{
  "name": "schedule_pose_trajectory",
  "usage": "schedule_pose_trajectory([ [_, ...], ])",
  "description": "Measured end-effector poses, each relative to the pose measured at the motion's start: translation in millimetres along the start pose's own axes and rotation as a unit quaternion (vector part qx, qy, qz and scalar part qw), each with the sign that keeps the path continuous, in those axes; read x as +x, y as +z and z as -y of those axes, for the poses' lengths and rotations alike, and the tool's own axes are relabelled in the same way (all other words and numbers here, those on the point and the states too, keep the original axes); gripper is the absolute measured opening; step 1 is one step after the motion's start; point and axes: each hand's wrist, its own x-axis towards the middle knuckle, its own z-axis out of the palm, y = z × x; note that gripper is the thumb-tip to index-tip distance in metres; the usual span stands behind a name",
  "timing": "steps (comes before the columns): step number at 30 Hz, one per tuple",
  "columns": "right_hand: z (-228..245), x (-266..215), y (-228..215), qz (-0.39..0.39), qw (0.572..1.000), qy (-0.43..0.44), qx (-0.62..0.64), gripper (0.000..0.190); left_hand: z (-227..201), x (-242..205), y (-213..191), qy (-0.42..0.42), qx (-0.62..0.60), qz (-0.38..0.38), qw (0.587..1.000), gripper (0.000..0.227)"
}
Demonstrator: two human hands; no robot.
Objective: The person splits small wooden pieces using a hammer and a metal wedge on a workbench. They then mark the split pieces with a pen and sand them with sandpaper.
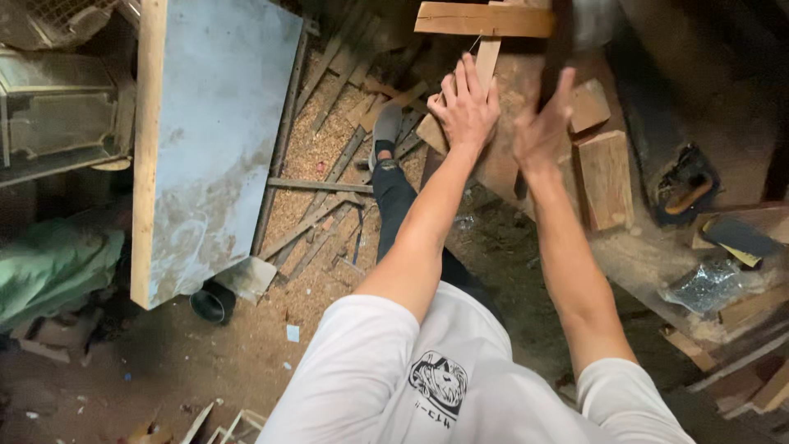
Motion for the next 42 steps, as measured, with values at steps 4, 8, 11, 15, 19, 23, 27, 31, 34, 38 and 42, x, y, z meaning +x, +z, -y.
schedule_pose_trajectory([
  [4,7.7,16.0,3.9,0.184,0.955,0.134,0.189,0.052,-1.3,18.5,3.2,-0.007,0.003,0.008,1.000,0.069],
  [8,11.3,26.6,-53.6,0.162,0.944,0.145,0.250,0.041,-1.3,6.0,-1.2,0.001,-0.004,0.008,1.000,0.068],
  [11,13.8,38.2,-75.8,0.132,0.892,0.093,0.423,0.054,-1.8,12.0,1.3,-0.001,-0.004,0.002,1.000,0.067],
  [15,16.3,15.0,-59.8,0.121,0.917,0.123,0.359,0.041,-2.7,7.7,3.4,-0.010,-0.002,0.004,1.000,0.066],
  [19,17.5,-15.4,-30.4,0.200,0.910,0.232,0.280,0.049,-1.2,8.1,1.0,-0.010,0.001,0.025,1.000,0.067],
  [23,23.3,-31.0,-11.9,0.157,0.913,0.213,0.311,0.046,-2.9,10.4,-2.3,-0.006,-0.005,0.030,1.000,0.068],
  [27,25.4,-37.8,-5.2,0.176,0.909,0.276,0.257,0.044,-3.3,8.3,-8.6,-0.011,-0.032,0.025,0.999,0.068],
  [31,21.2,-40.8,2.3,0.148,0.927,0.203,0.277,0.043,-1.8,10.1,-11.3,-0.008,-0.014,0.049,0.999,0.070],
  [34,18.0,-43.0,7.4,0.147,0.918,0.239,0.278,0.044,-6.0,9.8,-7.6,-0.007,-0.012,0.041,0.999,0.069],
  [38,27.6,-41.8,11.6,0.145,0.919,0.275,0.244,0.044,0.1,4.8,-8.6,-0.002,-0.013,0.029,0.999,0.068],
  [42,20.4,-23.4,10.5,0.152,0.936,0.173,0.267,0.046,-0.4,11.7,-3.5,0.004,0.011,0.054,0.998,0.073],
])
